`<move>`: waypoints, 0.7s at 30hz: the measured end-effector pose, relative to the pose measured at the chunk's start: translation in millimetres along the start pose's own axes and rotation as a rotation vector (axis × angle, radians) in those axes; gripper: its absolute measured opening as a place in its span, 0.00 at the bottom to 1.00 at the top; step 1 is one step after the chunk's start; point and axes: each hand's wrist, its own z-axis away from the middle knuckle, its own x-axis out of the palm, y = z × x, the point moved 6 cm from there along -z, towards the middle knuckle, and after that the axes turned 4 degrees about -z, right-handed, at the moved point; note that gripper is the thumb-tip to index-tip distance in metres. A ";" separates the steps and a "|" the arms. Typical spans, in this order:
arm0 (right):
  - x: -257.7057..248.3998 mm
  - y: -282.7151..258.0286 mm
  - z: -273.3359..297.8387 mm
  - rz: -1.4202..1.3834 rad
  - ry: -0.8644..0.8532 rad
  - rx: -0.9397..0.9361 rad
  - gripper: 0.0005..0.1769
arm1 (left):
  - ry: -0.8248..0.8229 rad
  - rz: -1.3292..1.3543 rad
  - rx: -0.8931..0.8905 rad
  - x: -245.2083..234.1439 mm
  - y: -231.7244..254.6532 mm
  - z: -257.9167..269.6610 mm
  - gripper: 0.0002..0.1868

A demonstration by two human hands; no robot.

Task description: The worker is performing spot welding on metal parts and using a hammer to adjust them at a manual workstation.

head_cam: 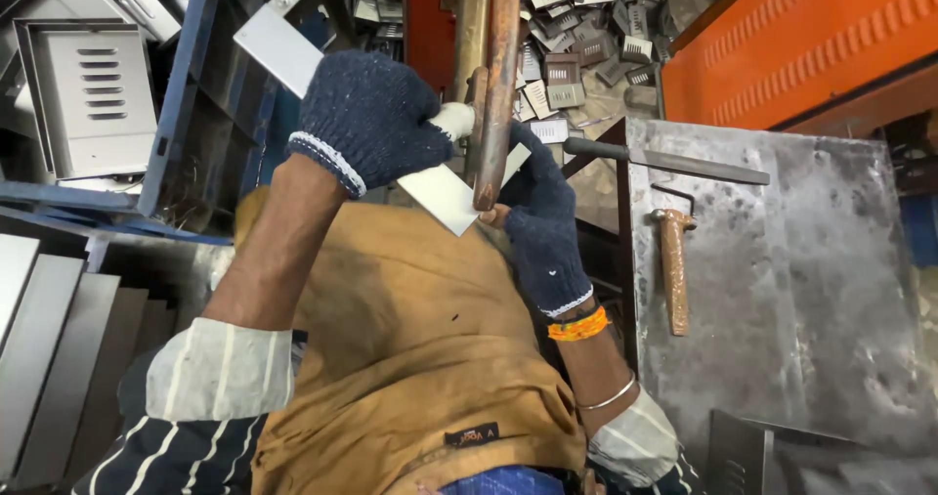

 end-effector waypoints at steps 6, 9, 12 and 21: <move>-3.1 -9.2 -5.0 0.028 -0.077 -0.053 0.46 | 0.074 -0.005 0.035 -4.8 -3.2 -4.7 0.23; -5.4 -18.9 -19.0 0.052 -0.110 -0.166 0.39 | 0.088 0.011 0.036 -8.4 -1.4 -17.7 0.24; -13.2 -12.3 -25.8 0.103 -0.119 -0.276 0.36 | 0.045 -0.057 0.011 -0.6 4.7 -34.3 0.18; -5.5 -8.5 -0.5 -0.099 -0.180 -0.214 0.31 | 0.200 0.079 0.026 -5.8 2.0 12.0 0.21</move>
